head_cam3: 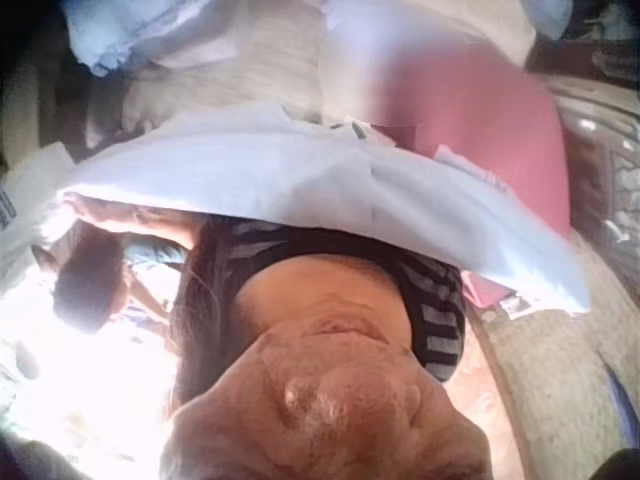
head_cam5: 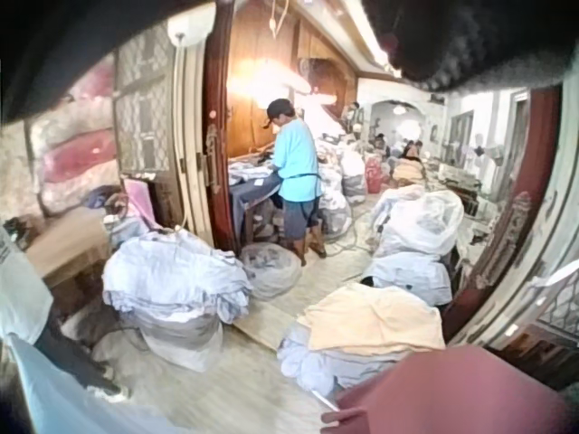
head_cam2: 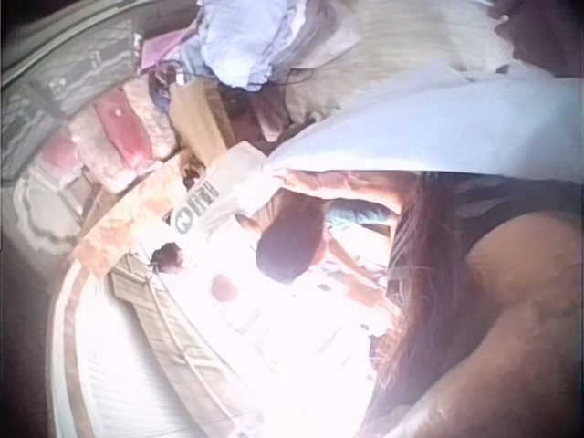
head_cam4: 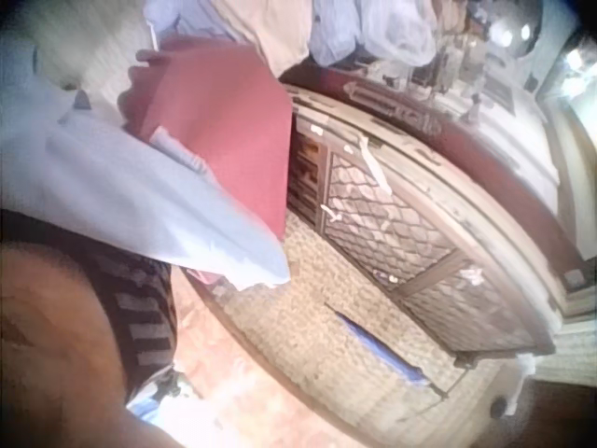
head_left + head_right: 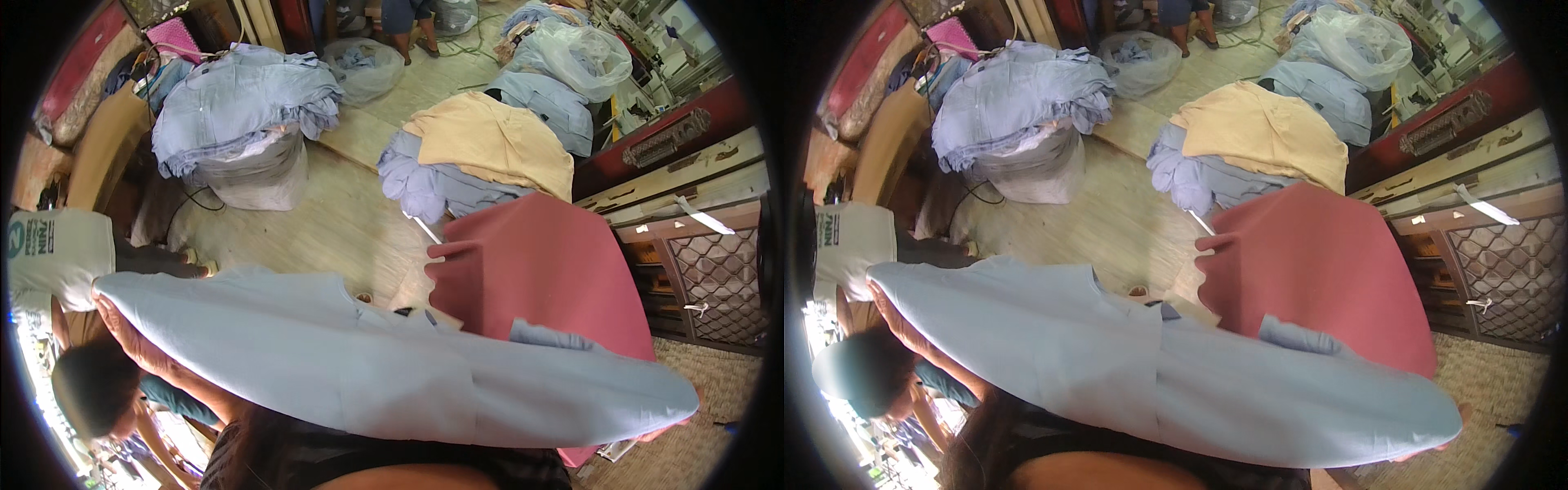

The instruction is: The person smooths out a blue shirt on a board, uses an iron to remove wrinkles, and then switches to a cream-colored shirt, smoothing it by hand before ironing it.

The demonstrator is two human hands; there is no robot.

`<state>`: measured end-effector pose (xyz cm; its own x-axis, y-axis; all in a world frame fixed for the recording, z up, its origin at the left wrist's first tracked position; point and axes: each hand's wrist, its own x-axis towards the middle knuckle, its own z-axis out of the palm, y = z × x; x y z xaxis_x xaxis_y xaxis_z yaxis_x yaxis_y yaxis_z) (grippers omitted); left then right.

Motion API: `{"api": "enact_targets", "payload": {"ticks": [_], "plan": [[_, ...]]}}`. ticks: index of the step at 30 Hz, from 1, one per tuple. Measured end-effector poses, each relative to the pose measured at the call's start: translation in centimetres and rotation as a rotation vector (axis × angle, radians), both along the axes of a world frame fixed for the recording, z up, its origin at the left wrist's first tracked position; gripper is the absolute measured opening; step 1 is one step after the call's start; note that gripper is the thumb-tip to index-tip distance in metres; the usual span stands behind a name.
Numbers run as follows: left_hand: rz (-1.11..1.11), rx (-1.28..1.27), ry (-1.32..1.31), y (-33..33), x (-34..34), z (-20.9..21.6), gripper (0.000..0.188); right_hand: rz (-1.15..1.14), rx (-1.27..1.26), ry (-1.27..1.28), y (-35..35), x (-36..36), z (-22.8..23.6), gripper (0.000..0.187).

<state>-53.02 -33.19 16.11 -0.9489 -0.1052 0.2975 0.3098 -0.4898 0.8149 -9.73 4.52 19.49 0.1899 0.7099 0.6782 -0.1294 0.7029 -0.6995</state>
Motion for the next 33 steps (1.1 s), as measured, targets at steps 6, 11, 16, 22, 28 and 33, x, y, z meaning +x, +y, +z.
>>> {"api": "enact_targets", "payload": {"ticks": [6, 11, 16, 22, 28, 33], "plan": [[0.114, -0.046, -0.016, -0.7, -7.0, 0.4, 0.026, 0.017, -0.045, 0.020, 0.7, -8.3, -0.2, 0.029], [0.175, -0.075, -0.015, 1.1, -11.1, 1.7, 0.027, 0.019, -0.061, 0.056, 1.4, -13.2, -0.8, 0.029], [0.047, -0.105, -0.023, 7.2, -16.9, 0.3, 0.024, -0.085, -0.037, 0.058, 3.5, -17.1, 0.1, 0.029], [-0.095, -0.156, 0.023, 18.1, -24.2, -0.2, 0.022, -0.300, -0.008, 0.095, 8.6, -22.4, -1.5, 0.029], [-0.417, -0.105, 0.019, 33.8, -33.2, -0.5, 0.024, -0.480, 0.076, 0.168, 12.8, -22.3, -2.1, 0.032], [-0.677, -0.091, 0.071, 46.0, -39.2, -0.4, 0.021, -0.808, 0.114, -0.129, 16.9, -27.6, -0.8, 0.029]]}}
